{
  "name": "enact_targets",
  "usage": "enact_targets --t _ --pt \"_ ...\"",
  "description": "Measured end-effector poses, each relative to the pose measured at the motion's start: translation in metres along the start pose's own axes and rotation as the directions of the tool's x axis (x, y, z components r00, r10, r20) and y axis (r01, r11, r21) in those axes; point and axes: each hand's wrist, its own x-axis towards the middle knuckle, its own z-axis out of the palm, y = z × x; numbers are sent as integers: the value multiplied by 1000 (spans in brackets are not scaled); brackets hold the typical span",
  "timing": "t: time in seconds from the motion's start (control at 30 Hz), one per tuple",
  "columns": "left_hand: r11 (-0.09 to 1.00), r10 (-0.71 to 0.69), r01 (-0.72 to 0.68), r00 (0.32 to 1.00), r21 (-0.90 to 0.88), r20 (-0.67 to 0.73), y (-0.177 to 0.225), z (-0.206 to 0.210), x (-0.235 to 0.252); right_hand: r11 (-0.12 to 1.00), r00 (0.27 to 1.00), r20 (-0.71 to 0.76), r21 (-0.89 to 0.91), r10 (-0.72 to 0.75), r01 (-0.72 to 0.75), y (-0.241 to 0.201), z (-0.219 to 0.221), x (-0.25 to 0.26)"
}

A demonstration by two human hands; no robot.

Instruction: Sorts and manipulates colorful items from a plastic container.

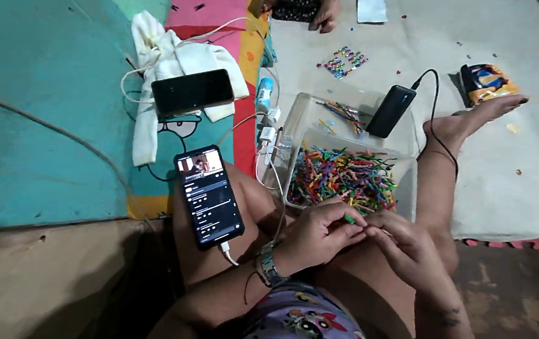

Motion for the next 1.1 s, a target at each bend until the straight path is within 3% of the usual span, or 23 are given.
enact_targets --t 0.1,0.4,0.5,0.6,0.73,0.9,1.1 --pt "998 -14 12 999 -59 -31 -3 3 -2 994 996 -87 108 9 1 -2 8 -1" --pt "992 -63 54 995 -116 -73 -8 3 -7 951 993 -63 301 101 -77 -4 16 3" --pt "993 -42 33 996 -112 -82 -7 2 -6 973 990 -32 195 134 -125 -5 15 5" --pt "997 -19 13 997 -77 -71 -7 -1 -6 992 997 -6 99 74 -73 -2 14 5" --pt "998 -21 17 999 -67 -48 -4 -2 -6 961 998 -31 275 50 -40 3 19 3" --pt "996 -56 51 996 -70 -71 0 -3 -5 890 991 102 440 82 -119 -6 12 2" --pt "999 -32 28 997 -45 -74 -1 -1 -5 907 993 -70 417 100 -62 -3 18 4"
